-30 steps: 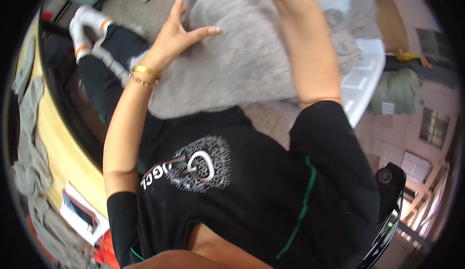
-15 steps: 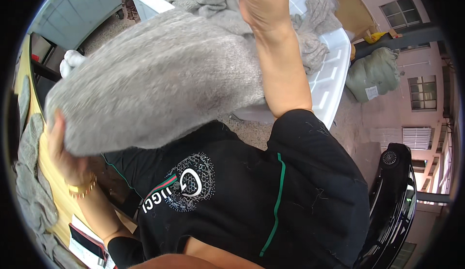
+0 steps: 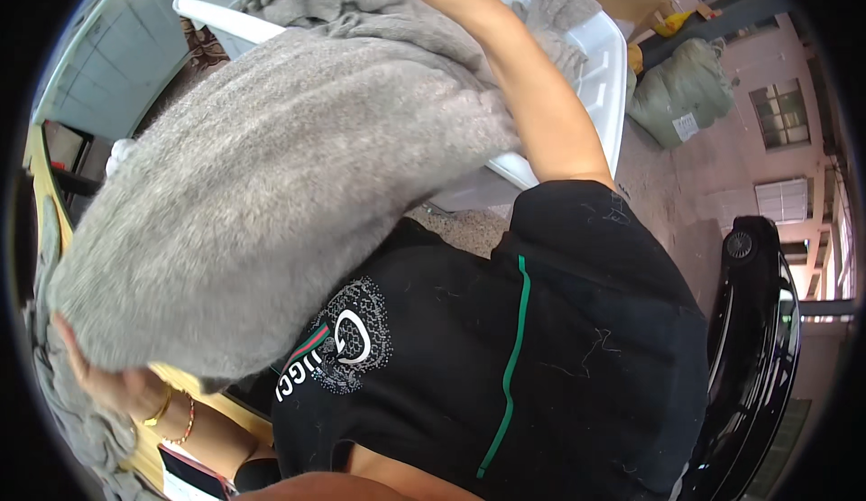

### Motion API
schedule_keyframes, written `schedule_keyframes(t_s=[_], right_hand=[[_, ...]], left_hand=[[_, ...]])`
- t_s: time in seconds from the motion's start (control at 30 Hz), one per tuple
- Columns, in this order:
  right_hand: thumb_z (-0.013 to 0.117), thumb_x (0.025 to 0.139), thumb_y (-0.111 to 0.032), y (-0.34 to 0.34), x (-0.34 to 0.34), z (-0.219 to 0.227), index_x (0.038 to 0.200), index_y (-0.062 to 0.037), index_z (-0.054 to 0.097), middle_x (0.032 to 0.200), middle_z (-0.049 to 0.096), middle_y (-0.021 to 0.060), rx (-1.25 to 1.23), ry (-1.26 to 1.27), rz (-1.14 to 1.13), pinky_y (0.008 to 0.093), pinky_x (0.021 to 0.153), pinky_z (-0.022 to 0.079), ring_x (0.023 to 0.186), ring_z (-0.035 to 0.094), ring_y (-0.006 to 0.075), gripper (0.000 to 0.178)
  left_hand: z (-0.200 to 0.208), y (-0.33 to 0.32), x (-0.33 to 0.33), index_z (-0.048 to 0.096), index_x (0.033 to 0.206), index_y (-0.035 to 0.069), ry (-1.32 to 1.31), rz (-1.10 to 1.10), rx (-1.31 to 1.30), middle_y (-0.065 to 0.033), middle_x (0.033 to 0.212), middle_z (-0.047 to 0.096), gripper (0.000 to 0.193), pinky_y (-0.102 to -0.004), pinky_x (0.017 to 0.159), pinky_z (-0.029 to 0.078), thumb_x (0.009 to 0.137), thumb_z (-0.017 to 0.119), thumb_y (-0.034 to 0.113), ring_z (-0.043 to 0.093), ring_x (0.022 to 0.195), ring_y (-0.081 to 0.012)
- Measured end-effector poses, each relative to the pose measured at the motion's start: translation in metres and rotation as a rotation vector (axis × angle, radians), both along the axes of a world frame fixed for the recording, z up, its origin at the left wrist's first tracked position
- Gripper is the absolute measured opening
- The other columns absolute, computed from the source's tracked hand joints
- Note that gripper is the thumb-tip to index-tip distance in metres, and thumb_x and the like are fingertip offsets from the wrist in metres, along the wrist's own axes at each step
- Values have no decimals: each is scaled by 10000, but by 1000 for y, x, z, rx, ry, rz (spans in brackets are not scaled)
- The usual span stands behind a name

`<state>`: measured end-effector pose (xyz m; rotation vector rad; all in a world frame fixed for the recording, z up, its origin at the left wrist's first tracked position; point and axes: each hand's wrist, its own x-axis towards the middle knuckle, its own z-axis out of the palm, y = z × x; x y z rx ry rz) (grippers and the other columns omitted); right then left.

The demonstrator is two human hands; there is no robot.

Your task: Trimming loose threads and inspecting decorative elements on a grey sweater.

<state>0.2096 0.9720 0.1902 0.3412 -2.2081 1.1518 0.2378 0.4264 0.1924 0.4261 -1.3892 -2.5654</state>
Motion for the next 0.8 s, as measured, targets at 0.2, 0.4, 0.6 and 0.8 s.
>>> schedule_keyframes(t_s=[0.2,0.4,0.6,0.8], right_hand=[[726,904,-523,84,64,-87,1358,-79,673,1232,713,204,156,-602,-390,382,970,524,1144,683,281,637],[811,715,-679,158,79,-214,1520,59,432,1451,547,300,-38,-725,-671,395,1126,421,1349,548,370,1156],[839,747,-604,138,82,-204,1050,-60,636,735,553,9,-421,-1029,-473,291,521,370,635,515,87,655],[801,896,-311,151,98,-179,1148,-81,662,682,490,-91,-610,-898,-394,172,396,229,496,376,-11,369]], left_hand=[[-101,35,-31,635,1310,-65,89,-723,-718,-97,1188,701,375,-289,1046,425,968,649,87,623,1114,-165],[-159,72,-20,626,1302,-56,46,-1074,-881,-34,1164,701,330,-243,953,452,1022,600,115,602,1028,-94],[-167,90,-13,622,1288,-62,86,-1069,-909,-53,1127,706,331,-274,910,476,1038,586,151,593,977,-110],[-173,87,-11,610,1311,-59,118,-1019,-823,-50,1150,698,348,-274,930,469,1039,587,157,586,1000,-112]])
